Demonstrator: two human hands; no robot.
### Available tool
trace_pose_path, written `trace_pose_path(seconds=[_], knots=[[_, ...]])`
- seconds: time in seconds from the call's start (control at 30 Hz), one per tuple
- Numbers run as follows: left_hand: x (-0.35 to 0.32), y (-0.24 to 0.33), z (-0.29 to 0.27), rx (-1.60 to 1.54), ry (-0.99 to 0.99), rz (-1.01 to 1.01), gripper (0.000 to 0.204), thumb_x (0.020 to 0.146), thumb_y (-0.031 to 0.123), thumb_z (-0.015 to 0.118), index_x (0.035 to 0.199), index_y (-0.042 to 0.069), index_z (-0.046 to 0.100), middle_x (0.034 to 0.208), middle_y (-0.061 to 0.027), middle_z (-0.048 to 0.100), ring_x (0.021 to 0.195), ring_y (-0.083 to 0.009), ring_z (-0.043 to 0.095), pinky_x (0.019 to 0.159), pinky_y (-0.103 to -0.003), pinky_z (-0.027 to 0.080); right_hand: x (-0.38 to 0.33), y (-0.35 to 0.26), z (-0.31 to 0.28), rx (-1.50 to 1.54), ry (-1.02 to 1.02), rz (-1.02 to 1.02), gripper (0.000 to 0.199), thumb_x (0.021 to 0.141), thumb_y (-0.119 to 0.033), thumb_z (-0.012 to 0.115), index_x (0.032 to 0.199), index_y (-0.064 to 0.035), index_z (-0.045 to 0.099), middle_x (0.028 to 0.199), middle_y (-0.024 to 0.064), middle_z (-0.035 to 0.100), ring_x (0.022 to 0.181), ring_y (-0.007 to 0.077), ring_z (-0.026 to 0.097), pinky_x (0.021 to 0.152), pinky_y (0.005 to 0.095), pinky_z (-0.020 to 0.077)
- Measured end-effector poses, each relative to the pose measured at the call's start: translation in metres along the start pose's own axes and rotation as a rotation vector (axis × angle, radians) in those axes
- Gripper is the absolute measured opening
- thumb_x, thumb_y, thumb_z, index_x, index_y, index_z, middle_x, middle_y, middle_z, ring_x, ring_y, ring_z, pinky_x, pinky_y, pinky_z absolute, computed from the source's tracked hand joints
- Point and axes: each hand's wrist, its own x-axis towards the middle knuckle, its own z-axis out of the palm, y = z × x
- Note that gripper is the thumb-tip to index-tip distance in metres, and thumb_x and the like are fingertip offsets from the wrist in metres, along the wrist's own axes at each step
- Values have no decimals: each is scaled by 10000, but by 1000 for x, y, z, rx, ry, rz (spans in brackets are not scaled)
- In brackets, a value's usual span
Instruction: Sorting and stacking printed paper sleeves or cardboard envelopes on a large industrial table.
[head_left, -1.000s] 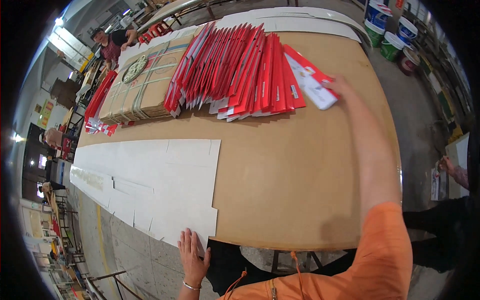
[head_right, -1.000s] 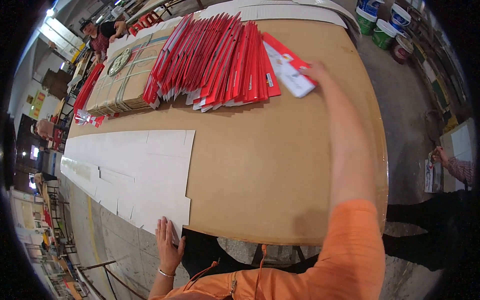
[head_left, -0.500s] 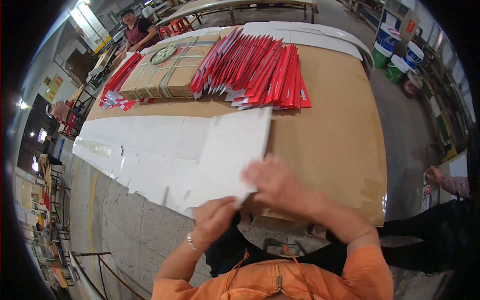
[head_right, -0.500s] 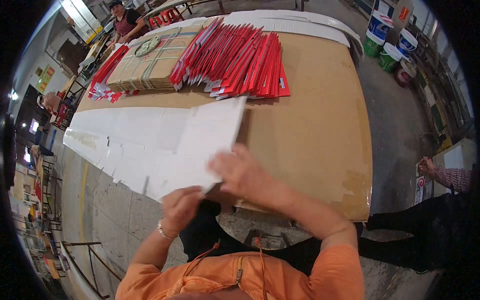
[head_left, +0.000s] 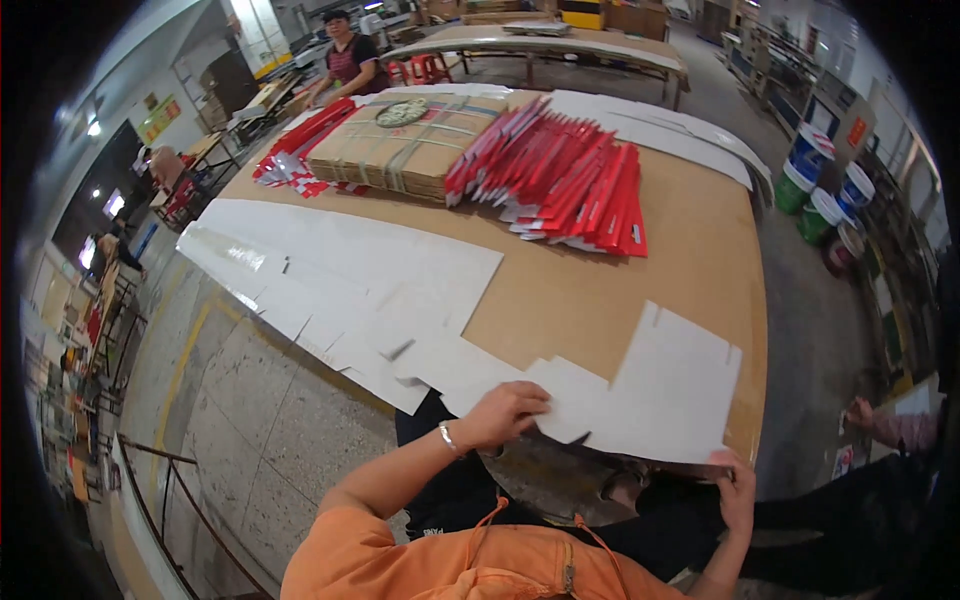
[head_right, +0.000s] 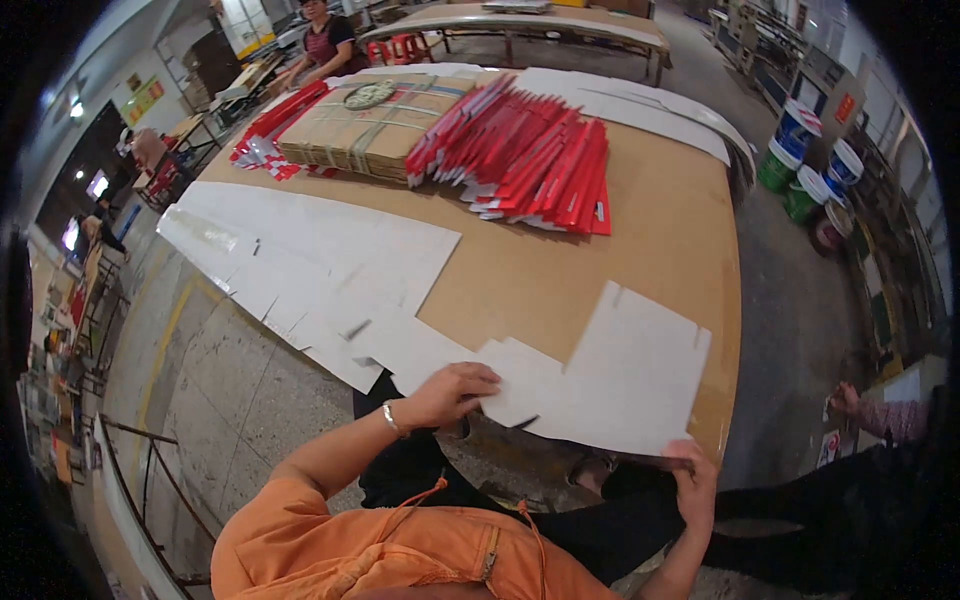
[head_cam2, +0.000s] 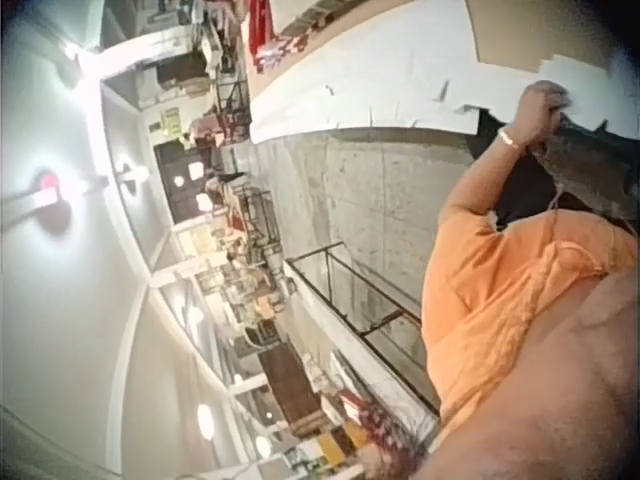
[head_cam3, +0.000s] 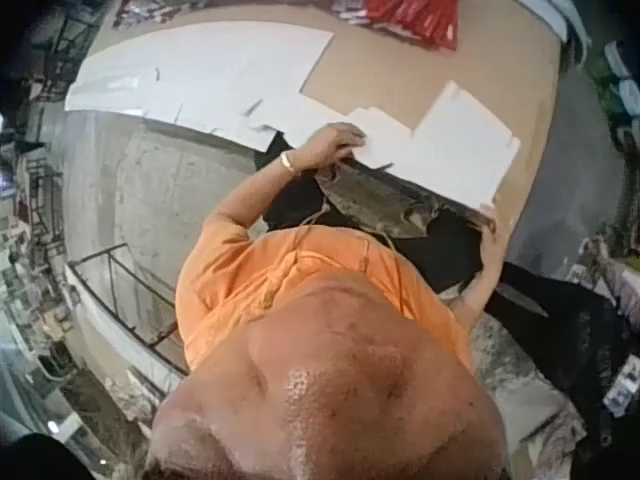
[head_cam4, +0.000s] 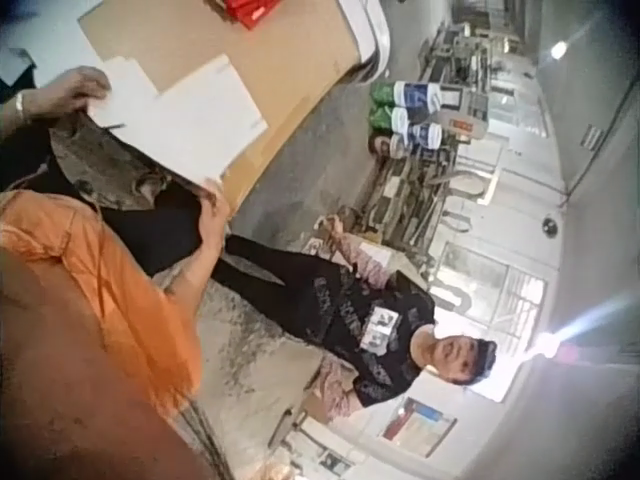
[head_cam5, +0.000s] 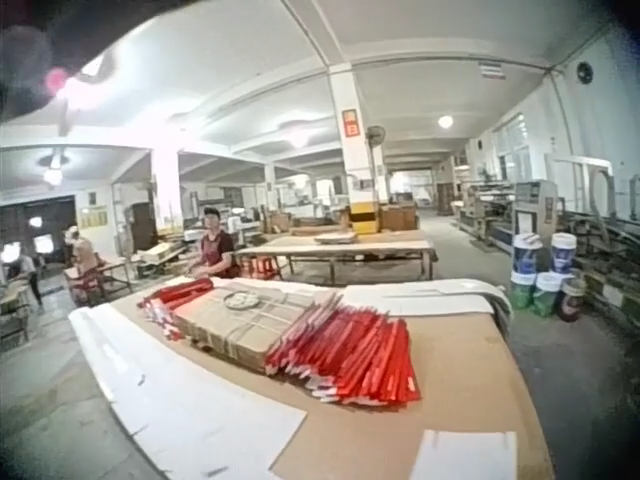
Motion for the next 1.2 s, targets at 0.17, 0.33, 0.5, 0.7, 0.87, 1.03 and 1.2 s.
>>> trace_pose_path(seconds=[0.17, 0.33, 0.5, 0.7, 0.87, 1.03, 1.2], knots=[[14, -8, 41, -202, -17, -337, 292, 768, 187, 758, 1036, 88, 695, 1173, -88, 629, 1008, -271, 583, 904, -383, 442, -30, 33, 10, -303, 283, -166, 189, 775, 30, 606, 958, -11, 626, 1014, 121, 634, 1089, 315, 561, 985, 410, 409], [37, 24, 63, 118, 273, -409, 409, 734, 191, 759, 1118, 94, 659, 1311, -114, 551, 1172, -298, 504, 1002, -476, 372, -44, 49, 28, -371, 382, -68, 351, 685, 58, 644, 1025, -22, 605, 1076, 121, 618, 1075, 316, 552, 991, 413, 402], [39, 34, 89, -29, -10, 209, 406, 814, 132, 687, 1193, 19, 595, 1369, -142, 509, 1356, -328, 385, 1157, -515, 235, -36, 48, 34, -239, 527, 182, 591, 673, -7, 739, 1236, -47, 564, 1109, 129, 607, 1074, 261, 556, 967, 380, 409], [77, 47, 126, -151, 247, -71, 308, 888, 206, 636, 1127, 11, 636, 1340, -139, 538, 1348, -315, 405, 1139, -578, 183, -15, 75, 40, -550, 622, 283, 694, 797, -261, 764, 1386, -73, 449, 1104, 121, 595, 874, 248, 604, 822, 348, 484], [85, 46, 138, 222, 111, 20, 402, 876, 180, 622, 1240, 16, 569, 1411, -152, 467, 1389, -319, 342, 1118, -651, 123, -35, 95, 53, 12, 991, 313, 655, 877, -223, 684, 1425, -71, 358, 1104, 127, 588, 972, 222, 585, 847, 339, 476], [90, 77, 137, 264, -133, 124, 724, 894, 275, 520, 1458, -75, 230, 1560, -179, 230, 1467, -307, 177, 1144, -626, 79, -59, 91, 118, 527, 557, 435, 562, 963, -348, 580, 1407, -65, 383, 1236, 66, 554, 1033, 198, 551, 803, 306, 439], [81, 87, 174, 411, -117, 390, 847, 831, 372, 580, 1463, -72, 233, 1574, -203, 178, 1482, -311, 113, 1164, -585, 42, -26, 43, 167, 1105, 431, 409, 454, 993, -219, 534, 1357, 29, 424, 1348, 109, 500, 1195, 186, 500, 994, 340, 418]])
